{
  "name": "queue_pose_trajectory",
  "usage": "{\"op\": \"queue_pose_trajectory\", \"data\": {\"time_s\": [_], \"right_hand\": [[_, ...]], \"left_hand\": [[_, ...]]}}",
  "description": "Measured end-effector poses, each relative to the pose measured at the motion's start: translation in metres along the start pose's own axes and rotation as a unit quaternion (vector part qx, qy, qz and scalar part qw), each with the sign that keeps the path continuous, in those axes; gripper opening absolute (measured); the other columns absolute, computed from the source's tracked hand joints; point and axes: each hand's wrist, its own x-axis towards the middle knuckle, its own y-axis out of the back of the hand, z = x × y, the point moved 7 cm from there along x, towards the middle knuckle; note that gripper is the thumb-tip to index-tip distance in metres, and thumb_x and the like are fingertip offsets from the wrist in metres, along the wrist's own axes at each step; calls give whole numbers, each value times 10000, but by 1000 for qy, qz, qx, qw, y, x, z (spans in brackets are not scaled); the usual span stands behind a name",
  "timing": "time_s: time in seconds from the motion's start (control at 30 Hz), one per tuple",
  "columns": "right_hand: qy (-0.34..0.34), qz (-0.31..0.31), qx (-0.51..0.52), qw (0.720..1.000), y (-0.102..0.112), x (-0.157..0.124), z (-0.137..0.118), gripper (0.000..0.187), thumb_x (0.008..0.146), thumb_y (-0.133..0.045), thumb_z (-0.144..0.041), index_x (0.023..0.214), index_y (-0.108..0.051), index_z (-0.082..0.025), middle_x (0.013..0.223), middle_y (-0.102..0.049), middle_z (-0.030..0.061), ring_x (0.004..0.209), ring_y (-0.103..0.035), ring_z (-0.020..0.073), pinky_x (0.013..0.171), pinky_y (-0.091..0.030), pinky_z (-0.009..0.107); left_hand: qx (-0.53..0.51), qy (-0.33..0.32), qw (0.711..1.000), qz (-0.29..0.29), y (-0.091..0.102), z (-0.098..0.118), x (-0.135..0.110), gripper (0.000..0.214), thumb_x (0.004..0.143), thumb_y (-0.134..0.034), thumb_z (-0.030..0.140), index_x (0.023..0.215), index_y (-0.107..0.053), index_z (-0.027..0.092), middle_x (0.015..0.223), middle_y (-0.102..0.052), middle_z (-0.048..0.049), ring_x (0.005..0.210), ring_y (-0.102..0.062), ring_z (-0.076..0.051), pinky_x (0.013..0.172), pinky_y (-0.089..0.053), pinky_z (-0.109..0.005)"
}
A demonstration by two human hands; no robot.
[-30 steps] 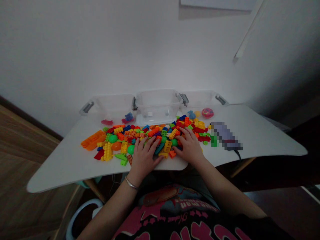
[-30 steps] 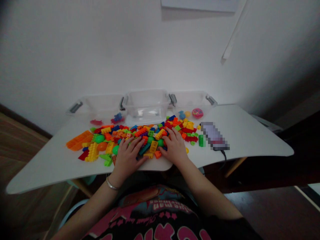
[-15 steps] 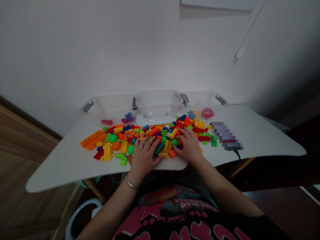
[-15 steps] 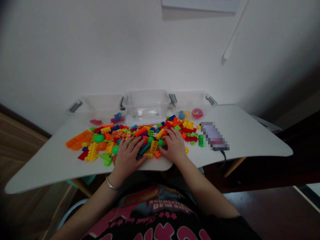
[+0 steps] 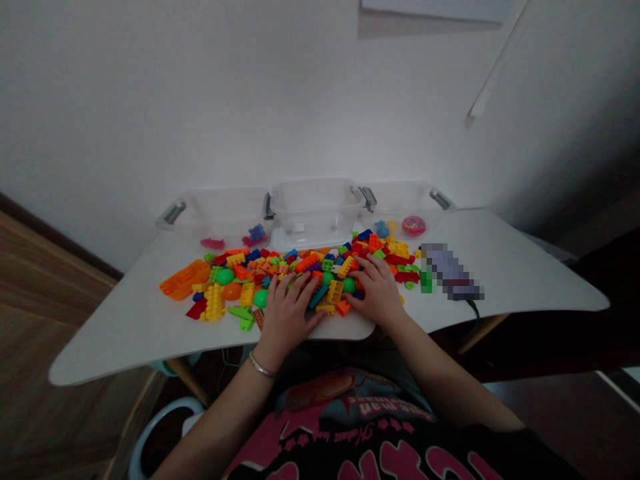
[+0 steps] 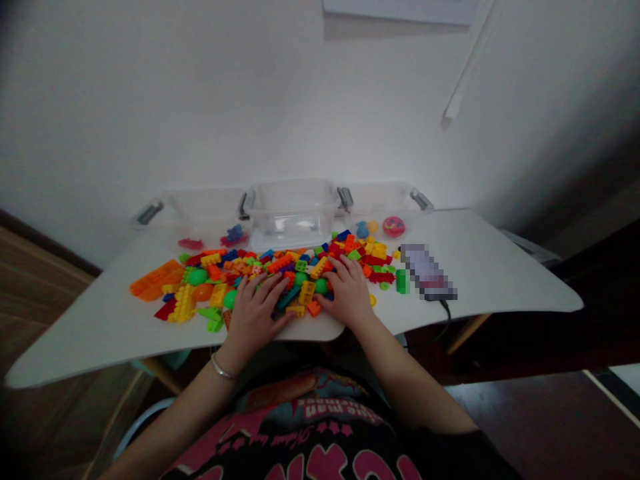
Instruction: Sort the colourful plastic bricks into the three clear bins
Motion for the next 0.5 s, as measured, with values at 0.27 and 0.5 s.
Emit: {"op": "queue_pose_trajectory", "data": {"time_s": [0.27,0.5], "right_hand": [[3,1,18,1000,-3,1,1,350,684,-750,-327,1000,-696,-187,1352,-596,139,1329,-445,351,1122,-355,582],[26,54,54,997,6,-1,1,327,754,-702,-344,1044,-663,-200,1247,-665,121,1258,-534,309,1113,-372,552]], "left_hand": [[-1,1,1000,3,0,0,0,632,843,-648,510,1398,-521,235,1380,-593,-79,1277,-462,-341,1144,-266,-602],[-4,7,1000,0,0,0,0,632,840,-651,499,1404,-515,251,1395,-582,-77,1291,-457,-347,1155,-242,-606]]}}
